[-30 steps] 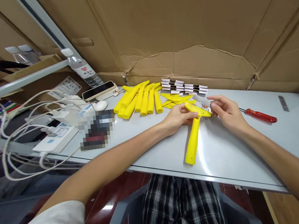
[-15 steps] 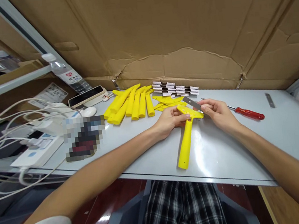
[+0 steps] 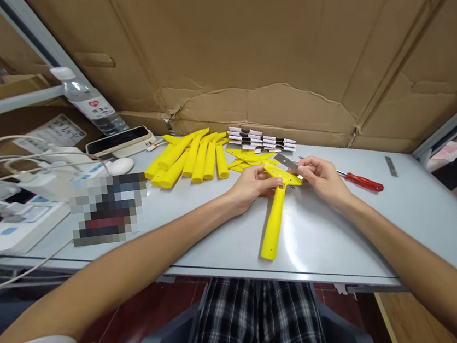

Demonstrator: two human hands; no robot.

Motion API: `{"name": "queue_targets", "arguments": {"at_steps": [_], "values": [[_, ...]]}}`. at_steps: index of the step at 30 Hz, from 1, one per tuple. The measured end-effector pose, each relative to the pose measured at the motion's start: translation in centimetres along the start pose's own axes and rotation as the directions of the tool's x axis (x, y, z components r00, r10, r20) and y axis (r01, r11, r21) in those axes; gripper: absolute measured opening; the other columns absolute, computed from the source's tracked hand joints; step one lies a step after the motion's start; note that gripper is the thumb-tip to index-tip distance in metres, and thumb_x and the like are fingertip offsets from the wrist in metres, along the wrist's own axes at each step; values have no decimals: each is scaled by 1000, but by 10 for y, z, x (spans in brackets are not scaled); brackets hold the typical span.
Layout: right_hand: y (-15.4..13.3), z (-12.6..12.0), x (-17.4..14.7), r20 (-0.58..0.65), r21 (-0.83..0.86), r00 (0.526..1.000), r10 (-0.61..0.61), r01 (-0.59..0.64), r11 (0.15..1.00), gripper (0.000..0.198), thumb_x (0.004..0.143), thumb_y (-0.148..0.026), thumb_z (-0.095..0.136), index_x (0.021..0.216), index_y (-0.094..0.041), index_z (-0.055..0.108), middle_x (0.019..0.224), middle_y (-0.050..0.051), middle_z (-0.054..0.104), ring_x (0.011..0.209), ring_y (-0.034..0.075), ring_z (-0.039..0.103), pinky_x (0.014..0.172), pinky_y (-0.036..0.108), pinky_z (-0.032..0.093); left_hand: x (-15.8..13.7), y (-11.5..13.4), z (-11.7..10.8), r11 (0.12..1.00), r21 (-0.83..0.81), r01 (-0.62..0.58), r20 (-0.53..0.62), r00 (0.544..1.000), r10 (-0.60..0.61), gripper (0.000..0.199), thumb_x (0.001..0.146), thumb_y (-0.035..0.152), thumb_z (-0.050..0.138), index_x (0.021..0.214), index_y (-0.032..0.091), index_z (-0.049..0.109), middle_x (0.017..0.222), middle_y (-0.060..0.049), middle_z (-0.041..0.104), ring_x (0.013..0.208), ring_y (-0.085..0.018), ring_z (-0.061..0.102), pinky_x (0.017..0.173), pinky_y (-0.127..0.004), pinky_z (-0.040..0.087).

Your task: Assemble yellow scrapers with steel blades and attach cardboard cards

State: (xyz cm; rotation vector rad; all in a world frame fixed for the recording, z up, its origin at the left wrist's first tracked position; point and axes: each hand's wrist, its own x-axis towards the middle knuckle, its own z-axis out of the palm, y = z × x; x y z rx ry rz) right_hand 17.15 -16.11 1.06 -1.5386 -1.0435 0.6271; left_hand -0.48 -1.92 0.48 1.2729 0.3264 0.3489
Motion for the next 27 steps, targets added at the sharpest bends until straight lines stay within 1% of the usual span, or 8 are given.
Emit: {"name": "queue_targets", "arguments": {"at_steps": [3, 6, 12, 16, 19, 21, 23, 27], "values": [[3, 1, 0, -47, -52, 998, -36, 34, 998, 64, 78, -74, 76, 97, -13, 66, 95, 7, 68, 79, 10, 58, 68, 20, 48, -2, 2, 3, 1000, 10, 4, -12, 1000, -4, 44, 72, 33, 94, 105, 13, 73, 95, -9, 79, 84, -19, 74, 79, -33, 57], [7, 2, -1, -86, -76, 995, -52, 45, 996, 59, 80, -69, 77, 98, -13, 70, 99, 7, 68, 82, 11, 58, 70, 21, 48, -3, 3, 4, 1000, 0, -5, 9, 1000, 5, 46, 72, 33, 94, 107, 13, 72, 96, -9, 79, 85, -18, 74, 80, -33, 58], [10, 2, -2, -88, -67, 996, -9, 3, 998, 59, 81, -67, 77, 101, -13, 74, 98, 7, 69, 82, 10, 57, 73, 20, 46, -4, 2, 4, 1000, 19, -18, 18, 1000, 18, 45, 71, 32, 93, 104, 11, 72, 93, -9, 79, 86, -20, 74, 83, -36, 58], [6, 0, -3, -111, 2, 993, 25, -25, 1000, 61, 78, -68, 80, 103, -13, 74, 101, 7, 69, 83, 11, 58, 73, 21, 47, -3, 2, 4, 999, 35, -28, 25, 999, 27, 42, 72, 34, 92, 103, 12, 72, 91, -9, 78, 85, -21, 74, 80, -35, 57], [1, -1, -4, -81, -14, 996, 41, -43, 999, 61, 78, -68, 80, 103, -13, 74, 102, 7, 69, 84, 10, 58, 74, 20, 48, -3, 2, 4, 999, 30, -18, 21, 1000, 17, 45, 72, 34, 93, 105, 12, 72, 94, -10, 79, 86, -21, 74, 80, -35, 57], [-2, 1, -5, -29, -66, 997, 65, -67, 996, 63, 77, -70, 79, 100, -12, 74, 95, 7, 68, 81, 9, 57, 71, 19, 46, -3, 2, 4, 999, 33, -20, 19, 1000, 19, 46, 71, 33, 93, 106, 12, 72, 95, -10, 79, 87, -21, 74, 81, -35, 57], [-4, 5, -6, 8, -92, 995, 99, -98, 991, 68, 73, -75, 79, 97, -12, 74, 90, 6, 66, 75, 9, 55, 67, 20, 46, -4, 2, 4, 999, 46, -26, 9, 1000, 26, 44, 72, 32, 93, 104, 12, 72, 94, -10, 79, 85, -20, 74, 79, -34, 57], [-4, 11, -7, -11, -72, 990, 139, -139, 988, 77, 66, -82, 79, 97, -12, 70, 87, 6, 65, 68, 9, 54, 61, 21, 47, -4, 3, 5, 998, 55, -35, 2, 999, 35, 40, 72, 32, 93, 100, 12, 72, 91, -9, 79, 84, -20, 73, 78, -33, 57]]}}
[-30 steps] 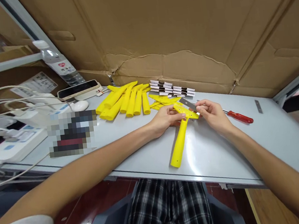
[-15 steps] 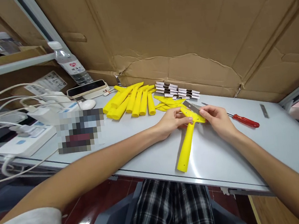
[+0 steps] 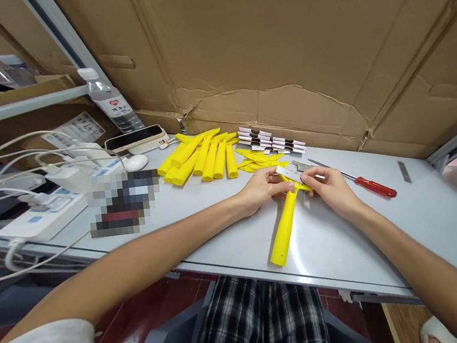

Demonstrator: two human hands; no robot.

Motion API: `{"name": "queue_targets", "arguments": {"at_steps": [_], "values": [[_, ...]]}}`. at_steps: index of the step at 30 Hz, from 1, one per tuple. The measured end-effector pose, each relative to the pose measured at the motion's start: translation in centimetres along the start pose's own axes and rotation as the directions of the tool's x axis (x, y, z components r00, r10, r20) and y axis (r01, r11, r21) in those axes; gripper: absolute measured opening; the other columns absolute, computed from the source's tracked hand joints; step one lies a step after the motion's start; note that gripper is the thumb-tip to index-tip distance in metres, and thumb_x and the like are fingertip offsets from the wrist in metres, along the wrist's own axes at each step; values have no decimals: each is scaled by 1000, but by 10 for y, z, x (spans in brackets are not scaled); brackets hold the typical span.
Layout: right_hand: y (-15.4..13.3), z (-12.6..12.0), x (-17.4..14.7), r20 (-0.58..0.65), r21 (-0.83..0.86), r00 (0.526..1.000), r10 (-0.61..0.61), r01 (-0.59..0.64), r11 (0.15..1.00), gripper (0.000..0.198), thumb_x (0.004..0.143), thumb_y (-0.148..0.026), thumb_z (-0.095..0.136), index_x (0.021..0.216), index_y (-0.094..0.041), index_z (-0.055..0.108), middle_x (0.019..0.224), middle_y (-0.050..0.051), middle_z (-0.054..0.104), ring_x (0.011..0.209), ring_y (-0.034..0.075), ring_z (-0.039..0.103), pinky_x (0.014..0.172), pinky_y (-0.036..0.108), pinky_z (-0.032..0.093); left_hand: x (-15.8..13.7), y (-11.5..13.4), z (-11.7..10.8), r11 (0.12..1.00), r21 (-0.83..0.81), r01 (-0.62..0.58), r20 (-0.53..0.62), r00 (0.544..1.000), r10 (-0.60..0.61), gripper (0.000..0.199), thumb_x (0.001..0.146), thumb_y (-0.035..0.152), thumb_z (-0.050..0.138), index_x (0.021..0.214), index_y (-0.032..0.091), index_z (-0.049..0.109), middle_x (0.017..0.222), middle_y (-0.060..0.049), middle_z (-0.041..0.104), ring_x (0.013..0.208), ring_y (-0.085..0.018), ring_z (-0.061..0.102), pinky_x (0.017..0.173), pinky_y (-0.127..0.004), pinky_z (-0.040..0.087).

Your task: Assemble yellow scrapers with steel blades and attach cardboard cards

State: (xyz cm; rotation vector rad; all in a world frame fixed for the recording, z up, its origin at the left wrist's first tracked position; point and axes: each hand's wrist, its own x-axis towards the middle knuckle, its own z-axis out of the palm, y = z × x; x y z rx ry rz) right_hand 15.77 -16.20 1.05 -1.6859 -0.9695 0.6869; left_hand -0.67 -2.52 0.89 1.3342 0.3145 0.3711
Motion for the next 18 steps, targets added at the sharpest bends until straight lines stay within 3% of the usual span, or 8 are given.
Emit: {"name": "queue_targets", "arguments": {"at_steps": [12, 18], "values": [[2, 4, -1, -54, -17, 999, -8, 7, 1000, 82, 63, -86, 78, 95, -12, 65, 77, 6, 63, 60, 9, 55, 53, 21, 46, 0, 1, 2, 1000, -2, 22, -4, 1000, -22, 33, 76, 23, 89, 103, 12, 73, 90, -8, 79, 80, -17, 73, 74, -29, 56], [-1, 6, -4, -25, 7, 998, -51, 52, 999, 76, 65, -79, 82, 95, -12, 65, 76, 5, 61, 61, 11, 57, 53, 22, 48, 3, 3, 4, 996, -43, 82, -119, 989, -86, 10, 93, 21, 71, 88, 12, 69, 79, -7, 75, 65, -15, 71, 60, -25, 57]]}}
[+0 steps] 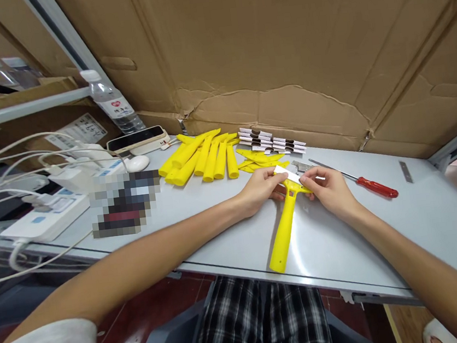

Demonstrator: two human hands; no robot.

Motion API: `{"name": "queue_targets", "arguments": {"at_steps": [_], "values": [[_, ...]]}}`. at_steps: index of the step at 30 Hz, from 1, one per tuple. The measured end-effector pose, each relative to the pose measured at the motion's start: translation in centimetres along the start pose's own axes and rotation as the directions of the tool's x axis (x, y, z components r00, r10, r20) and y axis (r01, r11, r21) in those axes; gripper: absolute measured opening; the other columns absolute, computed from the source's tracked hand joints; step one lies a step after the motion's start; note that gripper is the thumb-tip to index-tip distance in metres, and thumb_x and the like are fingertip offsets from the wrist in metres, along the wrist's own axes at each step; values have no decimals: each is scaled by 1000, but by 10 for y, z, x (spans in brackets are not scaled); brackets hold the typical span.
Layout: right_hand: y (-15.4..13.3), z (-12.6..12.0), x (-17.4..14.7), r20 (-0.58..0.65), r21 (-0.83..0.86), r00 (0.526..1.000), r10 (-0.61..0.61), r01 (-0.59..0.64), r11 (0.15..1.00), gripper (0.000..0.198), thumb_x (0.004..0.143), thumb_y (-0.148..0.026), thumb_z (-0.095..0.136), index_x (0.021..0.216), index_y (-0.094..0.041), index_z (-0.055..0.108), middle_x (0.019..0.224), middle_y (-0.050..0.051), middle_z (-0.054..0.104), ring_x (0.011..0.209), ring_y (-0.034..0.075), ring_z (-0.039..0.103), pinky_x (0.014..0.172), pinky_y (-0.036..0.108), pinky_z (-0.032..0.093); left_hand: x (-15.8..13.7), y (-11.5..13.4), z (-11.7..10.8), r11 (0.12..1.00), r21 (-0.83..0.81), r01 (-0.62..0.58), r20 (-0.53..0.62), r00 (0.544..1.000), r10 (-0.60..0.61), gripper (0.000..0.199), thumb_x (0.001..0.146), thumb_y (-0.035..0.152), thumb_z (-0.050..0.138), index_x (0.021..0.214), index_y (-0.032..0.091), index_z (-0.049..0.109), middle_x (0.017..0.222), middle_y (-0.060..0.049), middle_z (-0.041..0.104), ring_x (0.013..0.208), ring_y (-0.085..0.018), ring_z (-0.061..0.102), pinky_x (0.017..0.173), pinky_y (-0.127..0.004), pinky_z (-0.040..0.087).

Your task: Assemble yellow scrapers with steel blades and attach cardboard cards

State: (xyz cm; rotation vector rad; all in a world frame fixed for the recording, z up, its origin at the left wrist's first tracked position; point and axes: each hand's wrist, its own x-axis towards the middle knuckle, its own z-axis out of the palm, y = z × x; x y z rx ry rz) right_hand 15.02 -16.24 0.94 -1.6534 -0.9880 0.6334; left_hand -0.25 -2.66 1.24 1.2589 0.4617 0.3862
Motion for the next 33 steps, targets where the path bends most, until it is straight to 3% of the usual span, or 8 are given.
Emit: {"name": "queue_targets", "arguments": {"at_steps": [5, 10, 15, 20, 22, 27, 33], "values": [[1, 3, -2, 14, 13, 1000, 6, -6, 1000, 75, 67, -79, 81, 96, -12, 66, 78, 5, 62, 62, 11, 58, 55, 22, 49, 0, 2, 1, 999, 17, 32, -64, 998, -30, 14, 96, 16, 65, 83, 11, 68, 75, -7, 73, 61, -14, 71, 55, -22, 56], [3, -2, 0, 43, 83, 997, 67, -70, 994, 76, 75, -81, 73, 111, -14, 64, 97, 9, 69, 65, 13, 64, 60, 25, 53, -1, 3, 2, 1000, -11, -10, -95, 995, 9, 12, 95, 14, 66, 85, 9, 70, 79, -7, 74, 64, -11, 69, 56, -20, 55], [0, -7, 2, 124, 183, 982, 144, -165, 969, 76, 71, -69, 80, 117, -13, 60, 74, 5, 63, 66, 18, 66, 59, 26, 53, 1, 3, 1, 998, -35, -46, -160, 986, 39, 6, 92, 12, 69, 87, 10, 72, 79, -5, 72, 62, -10, 65, 55, -19, 53], [-4, -7, 2, 119, 221, 983, 140, -164, 961, 72, 66, -56, 86, 115, -12, 58, 74, 4, 63, 66, 17, 66, 58, 25, 53, 2, 3, 0, 997, -36, -62, -164, 985, 56, 5, 91, 12, 69, 88, 9, 72, 80, -5, 72, 62, -9, 64, 55, -19, 53], [-5, -7, 1, 89, 227, 988, 123, -140, 964, 71, 65, -54, 87, 114, -12, 58, 75, 3, 63, 66, 17, 66, 57, 25, 53, 2, 4, 1, 997, -38, -60, -160, 986, 53, 7, 92, 12, 68, 97, 9, 72, 80, -5, 73, 61, -10, 65, 55, -20, 54], [-6, -7, 1, 35, 248, 995, 96, -102, 964, 68, 64, -48, 88, 114, -14, 57, 76, 1, 61, 68, 16, 68, 60, 25, 55, 0, 5, 2, 999, -31, -36, -177, 984, 30, 40, 94, 12, 67, 133, 12, 58, 75, -3, 73, 60, -13, 69, 58, -24, 58], [-5, -8, 2, 87, 289, 984, 159, -177, 941, 71, 60, -53, 93, 107, -14, 58, 88, 6, 66, 71, 16, 68, 63, 27, 58, -2, 3, 1, 997, -7, -82, -173, 982, 80, 47, 93, 10, 67, 138, 15, 54, 70, 1, 71, 57, -12, 67, 58, -21, 57]]}}
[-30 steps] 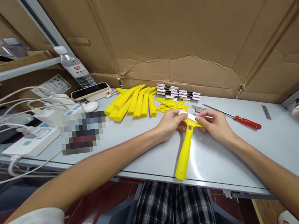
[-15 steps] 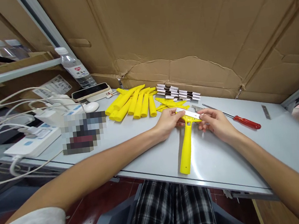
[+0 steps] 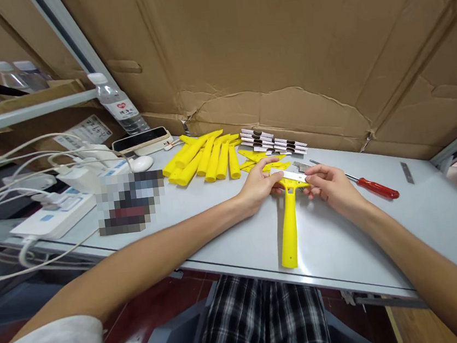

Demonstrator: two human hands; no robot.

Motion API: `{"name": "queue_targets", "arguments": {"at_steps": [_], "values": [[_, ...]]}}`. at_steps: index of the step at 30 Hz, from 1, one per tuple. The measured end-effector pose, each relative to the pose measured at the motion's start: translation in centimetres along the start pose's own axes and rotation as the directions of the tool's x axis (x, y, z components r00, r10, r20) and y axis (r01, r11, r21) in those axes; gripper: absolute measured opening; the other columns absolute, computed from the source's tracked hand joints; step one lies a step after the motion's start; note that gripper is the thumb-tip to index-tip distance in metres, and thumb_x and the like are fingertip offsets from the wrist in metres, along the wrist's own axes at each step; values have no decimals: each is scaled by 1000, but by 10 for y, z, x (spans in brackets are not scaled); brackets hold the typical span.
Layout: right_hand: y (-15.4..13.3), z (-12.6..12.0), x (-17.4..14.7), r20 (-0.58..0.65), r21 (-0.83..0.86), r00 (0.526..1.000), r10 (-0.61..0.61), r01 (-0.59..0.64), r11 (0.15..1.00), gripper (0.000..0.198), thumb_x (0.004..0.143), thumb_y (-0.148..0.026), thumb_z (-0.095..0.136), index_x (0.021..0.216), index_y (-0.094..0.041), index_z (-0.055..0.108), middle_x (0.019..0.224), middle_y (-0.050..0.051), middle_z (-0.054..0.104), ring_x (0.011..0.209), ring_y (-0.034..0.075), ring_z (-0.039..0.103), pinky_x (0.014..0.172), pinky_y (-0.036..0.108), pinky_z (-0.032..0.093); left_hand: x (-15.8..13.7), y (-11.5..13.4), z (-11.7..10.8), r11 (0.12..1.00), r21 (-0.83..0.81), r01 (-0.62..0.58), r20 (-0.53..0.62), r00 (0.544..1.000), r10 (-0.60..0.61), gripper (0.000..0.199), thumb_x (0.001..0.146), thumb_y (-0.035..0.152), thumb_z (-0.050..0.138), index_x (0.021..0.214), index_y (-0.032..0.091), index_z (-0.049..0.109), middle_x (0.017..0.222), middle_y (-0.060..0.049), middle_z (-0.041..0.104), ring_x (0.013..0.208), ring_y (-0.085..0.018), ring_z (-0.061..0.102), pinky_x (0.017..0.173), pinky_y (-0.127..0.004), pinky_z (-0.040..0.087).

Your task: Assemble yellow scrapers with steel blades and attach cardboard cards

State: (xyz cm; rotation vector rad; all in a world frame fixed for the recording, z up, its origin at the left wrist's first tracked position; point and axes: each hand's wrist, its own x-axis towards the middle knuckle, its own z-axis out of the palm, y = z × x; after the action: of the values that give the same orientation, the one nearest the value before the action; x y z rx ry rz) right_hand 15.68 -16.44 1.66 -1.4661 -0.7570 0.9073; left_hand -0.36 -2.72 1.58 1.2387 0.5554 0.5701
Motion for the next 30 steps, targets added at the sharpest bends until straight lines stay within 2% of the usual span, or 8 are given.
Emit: {"name": "queue_targets", "arguments": {"at_steps": [3, 11, 16, 22, 24, 26, 28, 30], "values": [[-1, 1, 0, 28, 34, 999, 22, -23, 999, 70, 58, -53, 95, 104, -13, 61, 89, 8, 67, 72, 15, 68, 63, 27, 58, 0, -1, -1, 1000, 6, -9, 7, 1000, 9, 44, 92, 12, 68, 135, 15, 55, 72, 0, 72, 59, -12, 68, 57, -22, 57], [-2, 2, 1, -78, 39, 997, -2, 5, 999, 64, 54, -44, 95, 100, -10, 66, 82, 9, 67, 68, 16, 66, 60, 26, 57, 3, 1, -1, 998, -40, 55, 16, 998, -54, 29, 91, 15, 60, 120, 18, 59, 88, -6, 76, 64, -17, 74, 56, -26, 59], [-1, 1, 3, -90, 46, 996, -10, 14, 999, 64, 55, -43, 94, 101, -10, 66, 84, 10, 67, 68, 15, 66, 60, 26, 57, 4, 4, -1, 998, -25, 62, 2, 998, -62, 34, 87, 10, 58, 120, 18, 57, 96, -7, 76, 64, -18, 76, 54, -26, 58], [2, -2, 4, -64, 28, 998, -18, 20, 999, 67, 57, -50, 94, 103, -11, 64, 88, 10, 68, 71, 16, 67, 62, 27, 58, 3, 6, 0, 998, 3, 59, -4, 998, -58, 33, 88, 8, 57, 120, 16, 55, 93, -8, 77, 66, -18, 76, 54, -26, 58], [3, -7, 6, -58, -53, 997, -42, 39, 998, 67, 63, -59, 89, 104, -12, 64, 85, 9, 68, 71, 17, 67, 62, 29, 57, 3, 7, -1, 998, 4, 66, -2, 998, -66, 34, 88, 8, 57, 121, 16, 55, 91, -8, 77, 66, -18, 76, 55, -26, 58], [2, -15, 8, -83, -243, 990, -118, 95, 965, 61, 73, -63, 79, 107, -13, 66, 81, 8, 67, 66, 17, 65, 61, 28, 54, 3, 7, -1, 997, 3, 77, -4, 997, -77, 35, 88, 6, 56, 121, 16, 55, 91, -9, 78, 65, -18, 76, 56, -25, 58], [1, -25, 11, -83, -499, 967, -242, 170, 850, 49, 84, -57, 69, 106, -14, 70, 83, 8, 69, 64, 14, 63, 62, 26, 50, 3, 8, -1, 996, -2, 85, -11, 996, -85, 35, 88, 6, 56, 122, 16, 56, 94, -9, 78, 65, -18, 76, 55, -26, 57], [-1, -35, 13, -24, -688, 942, -334, 227, 689, 36, 89, -47, 62, 102, -15, 74, 90, 7, 72, 67, 13, 63, 65, 25, 46, 4, 8, -1, 996, -9, 86, -18, 996, -86, 35, 89, 6, 56, 122, 17, 56, 98, -11, 78, 66, -18, 77, 55, -26, 57]]}}
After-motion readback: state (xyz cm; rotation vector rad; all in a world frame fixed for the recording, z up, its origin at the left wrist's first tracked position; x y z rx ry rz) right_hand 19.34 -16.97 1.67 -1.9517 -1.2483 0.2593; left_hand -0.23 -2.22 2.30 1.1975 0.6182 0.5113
